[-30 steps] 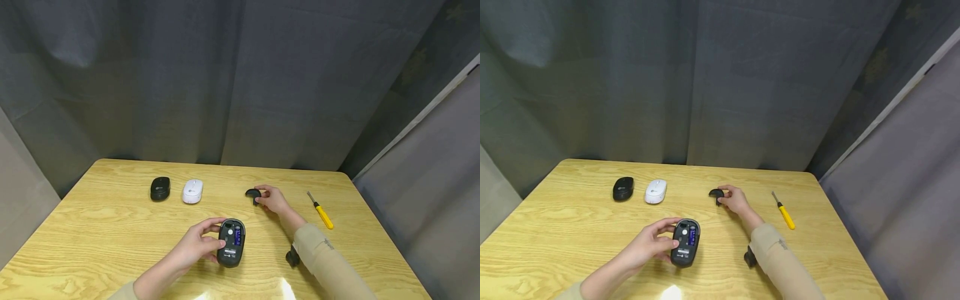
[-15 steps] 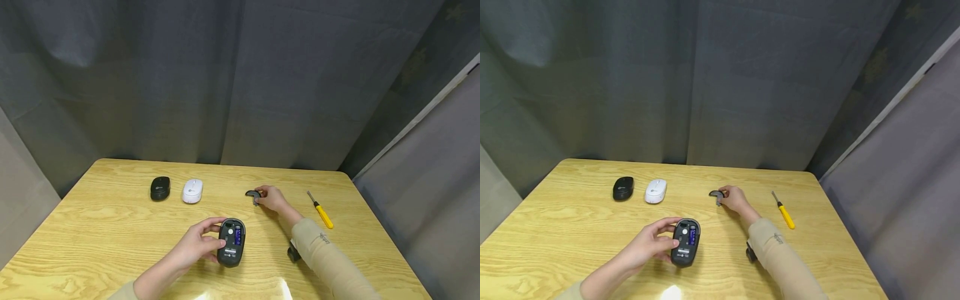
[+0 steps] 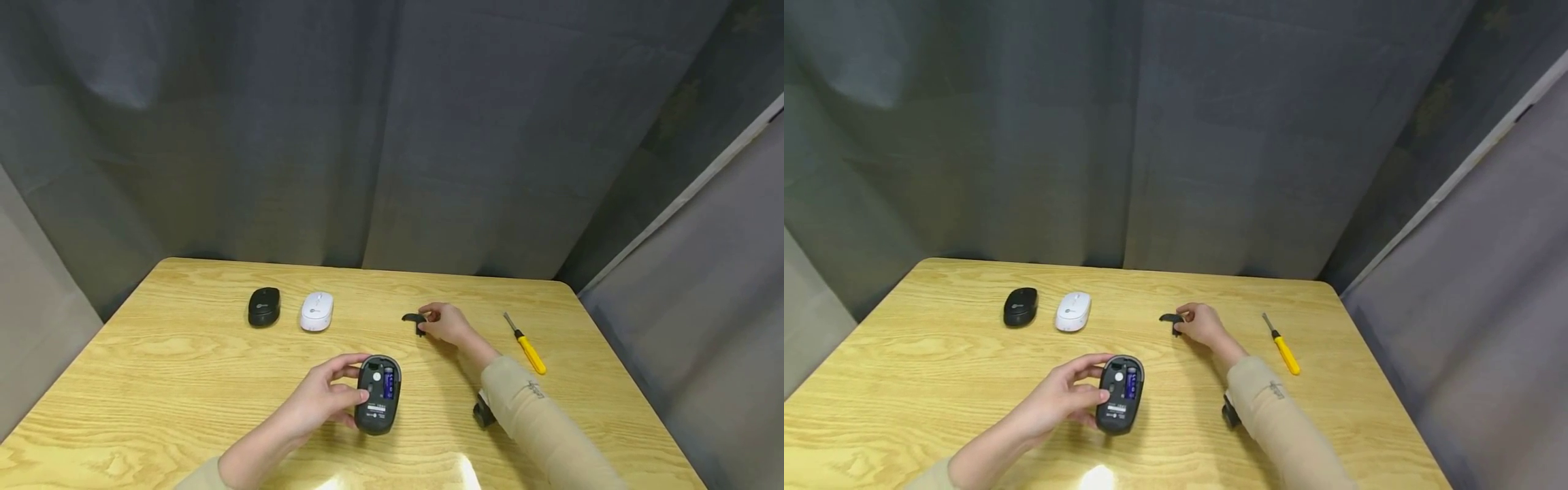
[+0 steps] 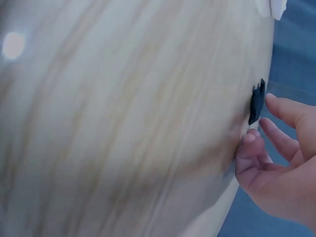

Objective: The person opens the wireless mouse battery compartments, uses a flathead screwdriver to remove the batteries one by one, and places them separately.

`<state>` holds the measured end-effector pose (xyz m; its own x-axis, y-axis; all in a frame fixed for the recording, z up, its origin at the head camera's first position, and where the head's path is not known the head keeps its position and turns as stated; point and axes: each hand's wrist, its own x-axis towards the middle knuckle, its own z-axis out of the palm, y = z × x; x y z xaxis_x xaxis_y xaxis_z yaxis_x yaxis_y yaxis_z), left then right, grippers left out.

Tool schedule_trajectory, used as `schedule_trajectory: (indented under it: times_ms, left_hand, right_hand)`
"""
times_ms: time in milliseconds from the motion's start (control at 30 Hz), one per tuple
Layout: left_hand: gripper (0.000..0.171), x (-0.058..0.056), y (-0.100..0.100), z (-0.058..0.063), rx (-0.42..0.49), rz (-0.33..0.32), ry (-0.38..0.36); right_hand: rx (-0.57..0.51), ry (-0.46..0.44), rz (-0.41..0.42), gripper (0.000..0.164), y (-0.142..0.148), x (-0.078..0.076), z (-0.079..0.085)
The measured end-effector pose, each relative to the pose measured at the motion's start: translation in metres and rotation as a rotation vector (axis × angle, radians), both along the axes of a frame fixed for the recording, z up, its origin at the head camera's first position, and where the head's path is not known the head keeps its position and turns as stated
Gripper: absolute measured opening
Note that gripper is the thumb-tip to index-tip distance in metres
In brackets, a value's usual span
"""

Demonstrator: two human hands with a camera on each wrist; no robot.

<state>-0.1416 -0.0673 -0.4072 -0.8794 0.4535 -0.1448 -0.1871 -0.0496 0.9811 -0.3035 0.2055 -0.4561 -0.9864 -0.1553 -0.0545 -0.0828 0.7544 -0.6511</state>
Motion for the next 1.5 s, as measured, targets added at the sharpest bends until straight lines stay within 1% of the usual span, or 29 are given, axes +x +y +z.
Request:
schedule_trajectory:
  times_ms: [167, 300, 400, 533, 633, 733, 833, 967, 1133, 1333, 1500]
  left_hand:
    - [0.063, -0.001, 0.0, 0.001, -0.006, 0.019, -0.002]
    - [0.063, -0.002, -0.001, 0.0, -0.01, 0.027, -0.013]
    - [0.063, -0.002, -0.001, 0.0, -0.006, 0.03, -0.019]
    - [0.063, -0.003, -0.002, 0.001, -0.001, 0.03, -0.02]
    - [0.062, -0.003, -0.002, 0.001, 0.0, 0.031, -0.016]
    - [0.061, -0.004, -0.001, 0.002, 0.0, 0.034, -0.015]
    - [0.061, -0.004, -0.002, 0.002, -0.001, 0.037, -0.013]
    - [0.06, -0.004, -0.002, 0.002, -0.002, 0.044, -0.01]
    - [0.058, -0.002, -0.002, 0.002, 0.005, 0.042, -0.006]
    - [0.057, -0.003, -0.001, 0.004, 0.007, 0.036, 0.001]
    - [0.056, -0.004, 0.0, 0.003, 0.012, 0.033, 0.006]
  right_hand:
    - [-0.046, -0.015, 0.01, 0.039, 0.005, 0.006, 0.011]
    - [-0.076, -0.028, 0.027, 0.039, 0.005, 0.013, 0.027]
    - [-0.085, -0.011, 0.046, 0.037, 0.004, 0.019, 0.041]
    - [-0.123, 0.02, 0.088, 0.037, 0.003, 0.026, 0.057]
    - [-0.175, 0.003, 0.121, 0.038, 0.002, 0.032, 0.067]
    - [-0.214, -0.03, 0.133, 0.038, 0.001, 0.037, 0.076]
    - [-0.215, -0.039, 0.146, 0.039, 0.0, 0.045, 0.086]
    - [-0.226, -0.033, 0.164, 0.04, -0.004, 0.06, 0.098]
    - [-0.257, -0.023, 0.186, 0.043, -0.008, 0.078, 0.104]
    - [-0.292, -0.039, 0.212, 0.043, -0.013, 0.095, 0.105]
    - [-0.319, -0.049, 0.277, 0.043, -0.016, 0.107, 0.102]
